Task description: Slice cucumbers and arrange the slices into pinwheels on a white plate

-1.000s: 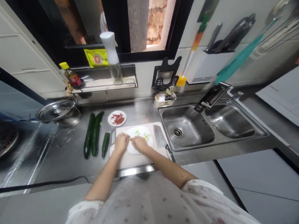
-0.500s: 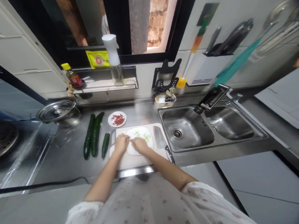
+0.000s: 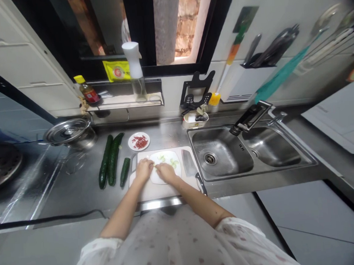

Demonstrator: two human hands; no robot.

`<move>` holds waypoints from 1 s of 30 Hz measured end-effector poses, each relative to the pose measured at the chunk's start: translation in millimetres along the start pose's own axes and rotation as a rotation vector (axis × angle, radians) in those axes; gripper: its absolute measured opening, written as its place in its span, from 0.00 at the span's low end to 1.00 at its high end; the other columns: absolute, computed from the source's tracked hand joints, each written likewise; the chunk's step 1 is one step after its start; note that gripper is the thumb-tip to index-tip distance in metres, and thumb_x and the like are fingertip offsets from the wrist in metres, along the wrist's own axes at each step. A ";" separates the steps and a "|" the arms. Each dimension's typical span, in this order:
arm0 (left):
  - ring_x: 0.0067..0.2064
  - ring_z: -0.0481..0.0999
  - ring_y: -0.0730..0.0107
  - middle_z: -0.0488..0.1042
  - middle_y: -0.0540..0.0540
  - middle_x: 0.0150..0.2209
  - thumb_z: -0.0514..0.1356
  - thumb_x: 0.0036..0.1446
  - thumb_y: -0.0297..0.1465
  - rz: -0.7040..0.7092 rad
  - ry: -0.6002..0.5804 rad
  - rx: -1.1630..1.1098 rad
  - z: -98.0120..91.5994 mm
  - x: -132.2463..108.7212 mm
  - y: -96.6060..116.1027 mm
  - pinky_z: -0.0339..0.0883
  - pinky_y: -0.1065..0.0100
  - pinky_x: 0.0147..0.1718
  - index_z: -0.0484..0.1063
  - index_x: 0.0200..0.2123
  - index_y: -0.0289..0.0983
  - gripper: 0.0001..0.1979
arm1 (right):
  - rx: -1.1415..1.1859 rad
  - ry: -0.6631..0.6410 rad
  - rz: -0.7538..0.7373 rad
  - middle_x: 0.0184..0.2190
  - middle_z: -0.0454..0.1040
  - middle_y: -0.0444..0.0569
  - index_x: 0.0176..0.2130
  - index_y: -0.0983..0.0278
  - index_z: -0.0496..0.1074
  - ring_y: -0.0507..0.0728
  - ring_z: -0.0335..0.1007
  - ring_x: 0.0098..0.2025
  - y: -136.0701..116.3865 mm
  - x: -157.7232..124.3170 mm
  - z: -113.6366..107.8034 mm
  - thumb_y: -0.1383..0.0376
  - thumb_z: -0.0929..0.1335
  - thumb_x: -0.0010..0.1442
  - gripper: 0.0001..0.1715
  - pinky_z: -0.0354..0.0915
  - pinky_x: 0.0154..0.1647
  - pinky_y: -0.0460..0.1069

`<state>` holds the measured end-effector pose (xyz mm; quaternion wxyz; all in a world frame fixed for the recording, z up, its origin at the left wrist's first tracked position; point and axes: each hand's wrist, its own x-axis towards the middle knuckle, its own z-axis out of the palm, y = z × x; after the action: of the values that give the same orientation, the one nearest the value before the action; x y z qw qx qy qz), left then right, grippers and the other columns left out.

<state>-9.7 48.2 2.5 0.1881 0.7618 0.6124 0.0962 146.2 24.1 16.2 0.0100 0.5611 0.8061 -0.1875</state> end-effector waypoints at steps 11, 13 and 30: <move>0.49 0.68 0.60 0.74 0.42 0.43 0.57 0.58 0.33 -0.041 -0.037 0.018 -4.7 0.9 6.0 0.59 0.62 0.51 0.77 0.43 0.40 0.12 | 0.012 -0.028 -0.004 0.44 0.75 0.54 0.49 0.63 0.72 0.57 0.69 0.47 -0.8 -0.9 -0.6 0.65 0.58 0.66 0.18 0.61 0.44 0.48; 0.49 0.69 0.60 0.74 0.42 0.43 0.57 0.58 0.33 -0.034 -0.036 0.017 -4.6 1.0 5.5 0.59 0.62 0.51 0.77 0.43 0.41 0.12 | 0.018 -0.018 -0.003 0.45 0.75 0.53 0.49 0.63 0.72 0.56 0.69 0.47 -0.4 -1.7 -0.5 0.66 0.58 0.66 0.18 0.61 0.45 0.47; 0.48 0.69 0.60 0.73 0.42 0.42 0.56 0.59 0.35 -0.030 -0.020 0.015 0.0 1.5 1.7 0.59 0.63 0.50 0.76 0.43 0.40 0.12 | -0.006 -0.023 0.017 0.44 0.74 0.53 0.47 0.63 0.72 0.56 0.69 0.47 -2.7 -4.5 -3.5 0.67 0.58 0.66 0.17 0.61 0.43 0.47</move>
<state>-7.9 49.4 3.1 0.1901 0.7548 0.6226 0.0810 146.1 20.4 21.3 0.0224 0.5656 0.8018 -0.1915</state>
